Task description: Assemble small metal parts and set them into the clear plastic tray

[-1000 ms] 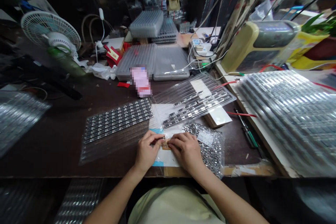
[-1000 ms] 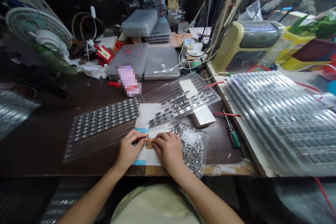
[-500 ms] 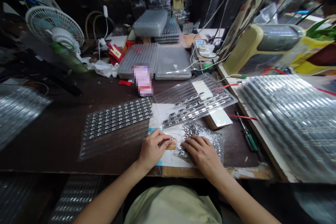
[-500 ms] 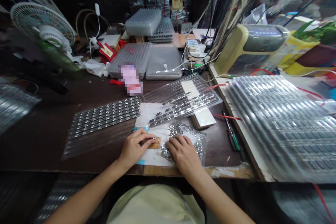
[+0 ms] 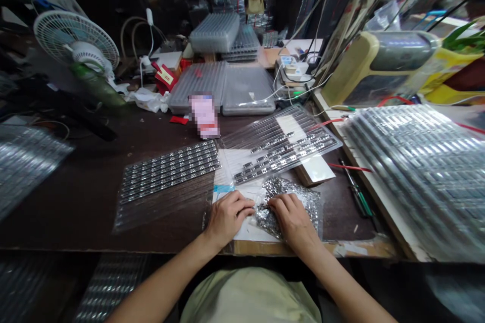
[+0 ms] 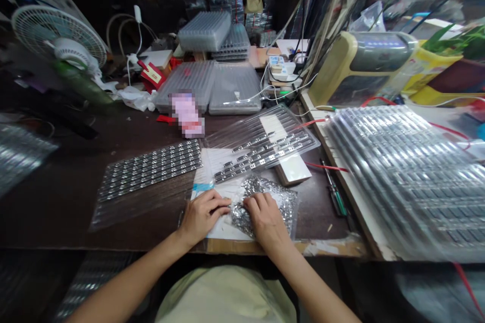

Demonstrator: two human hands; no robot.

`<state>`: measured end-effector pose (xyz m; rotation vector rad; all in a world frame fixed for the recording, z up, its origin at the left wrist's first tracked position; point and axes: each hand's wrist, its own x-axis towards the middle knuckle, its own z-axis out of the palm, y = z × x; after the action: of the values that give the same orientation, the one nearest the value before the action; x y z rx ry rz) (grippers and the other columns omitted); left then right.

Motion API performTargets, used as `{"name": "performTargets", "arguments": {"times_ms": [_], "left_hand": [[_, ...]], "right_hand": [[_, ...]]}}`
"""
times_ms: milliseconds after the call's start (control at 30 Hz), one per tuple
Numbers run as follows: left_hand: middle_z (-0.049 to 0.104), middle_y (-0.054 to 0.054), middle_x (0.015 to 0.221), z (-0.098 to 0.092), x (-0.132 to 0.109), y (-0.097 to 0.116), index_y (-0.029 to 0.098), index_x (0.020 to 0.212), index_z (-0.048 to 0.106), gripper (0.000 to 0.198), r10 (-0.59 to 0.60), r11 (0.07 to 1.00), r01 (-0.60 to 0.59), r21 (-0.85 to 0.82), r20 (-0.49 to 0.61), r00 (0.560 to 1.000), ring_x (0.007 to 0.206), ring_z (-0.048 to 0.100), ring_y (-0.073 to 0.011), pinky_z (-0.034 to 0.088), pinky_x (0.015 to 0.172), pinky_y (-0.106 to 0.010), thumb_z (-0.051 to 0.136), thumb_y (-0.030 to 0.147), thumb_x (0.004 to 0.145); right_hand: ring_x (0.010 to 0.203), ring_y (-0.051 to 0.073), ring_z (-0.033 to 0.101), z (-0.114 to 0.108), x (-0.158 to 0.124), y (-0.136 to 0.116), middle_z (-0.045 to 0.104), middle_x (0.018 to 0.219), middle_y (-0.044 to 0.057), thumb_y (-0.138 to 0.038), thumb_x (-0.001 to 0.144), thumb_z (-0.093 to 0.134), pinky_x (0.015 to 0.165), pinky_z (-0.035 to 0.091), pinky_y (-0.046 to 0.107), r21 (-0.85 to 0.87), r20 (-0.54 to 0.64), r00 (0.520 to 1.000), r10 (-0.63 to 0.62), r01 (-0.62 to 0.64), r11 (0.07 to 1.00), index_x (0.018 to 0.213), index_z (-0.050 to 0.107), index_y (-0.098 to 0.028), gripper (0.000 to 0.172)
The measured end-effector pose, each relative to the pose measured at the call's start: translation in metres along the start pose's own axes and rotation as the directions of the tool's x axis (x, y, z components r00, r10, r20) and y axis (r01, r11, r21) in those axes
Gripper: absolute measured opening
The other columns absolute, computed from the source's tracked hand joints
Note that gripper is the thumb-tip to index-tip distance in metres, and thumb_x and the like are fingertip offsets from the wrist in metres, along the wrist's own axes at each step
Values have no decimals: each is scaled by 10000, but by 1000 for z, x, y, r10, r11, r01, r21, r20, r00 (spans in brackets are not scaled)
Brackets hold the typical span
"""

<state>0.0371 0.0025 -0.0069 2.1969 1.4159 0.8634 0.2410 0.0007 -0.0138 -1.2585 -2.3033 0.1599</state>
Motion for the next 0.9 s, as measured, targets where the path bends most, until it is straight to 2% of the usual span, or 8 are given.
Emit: {"name": "performTargets", "arguments": {"times_ms": [233,333,400,500,667,733,800,900], "left_hand": [[643,-16,773,4,-2,0,217,880,723,93,6,999,-6,-43,7,1000,750,606,-147,468,682,-252,664,207,809],[647,-9,786,-3,2,-6,230,897,724,107,-44,994,39,-99,-51,998,749,610,-134,471,690,-237,655,214,817],[654,-11,818,-16,7,-18,233,923,718,124,-120,992,112,-63,-142,983,761,611,-137,471,703,-244,635,225,831],[662,-23,862,-45,10,-47,236,907,719,120,-190,962,236,136,-285,940,815,600,-174,455,760,-296,633,258,827],[634,-45,941,-84,-11,-88,247,808,719,85,-197,835,357,418,-377,905,916,563,-241,402,816,-376,644,284,792],[629,-52,960,-89,-17,-90,239,819,710,94,-202,809,385,445,-406,891,940,557,-252,389,823,-386,624,266,795],[640,-48,961,-86,-13,-81,238,840,705,109,-193,827,361,431,-385,902,939,562,-246,376,842,-391,602,259,810],[681,-25,925,-67,11,-58,253,854,705,133,-146,911,217,350,-218,965,894,587,-210,353,872,-387,573,270,848]], "right_hand": [[817,184,527,-7,4,-4,629,881,62,-169,930,463,728,451,315,156,-74,997,24,-12,988,931,600,-191,139],[798,166,551,-6,7,-12,654,859,43,-191,925,486,715,447,293,219,-80,995,62,-43,975,918,617,-199,132],[777,159,564,-1,9,-19,667,833,33,-216,922,500,697,436,283,232,-69,993,97,-78,970,904,627,-199,129],[734,157,565,10,15,-31,677,778,13,-273,897,560,668,396,284,208,-33,989,146,-136,969,845,650,-213,121],[761,166,534,20,24,-43,688,790,-12,-312,845,642,692,320,311,168,-26,987,160,-153,974,810,698,-277,75],[766,159,528,22,26,-44,694,813,-14,-292,861,623,697,315,312,173,-17,988,153,-147,974,840,706,-289,85],[770,153,527,22,26,-43,698,834,-12,-282,876,602,702,317,311,176,-5,990,141,-138,975,871,709,-292,108],[769,154,514,24,26,-42,690,835,-5,-303,877,599,710,314,313,159,-7,989,146,-143,977,877,717,-304,117]]}}
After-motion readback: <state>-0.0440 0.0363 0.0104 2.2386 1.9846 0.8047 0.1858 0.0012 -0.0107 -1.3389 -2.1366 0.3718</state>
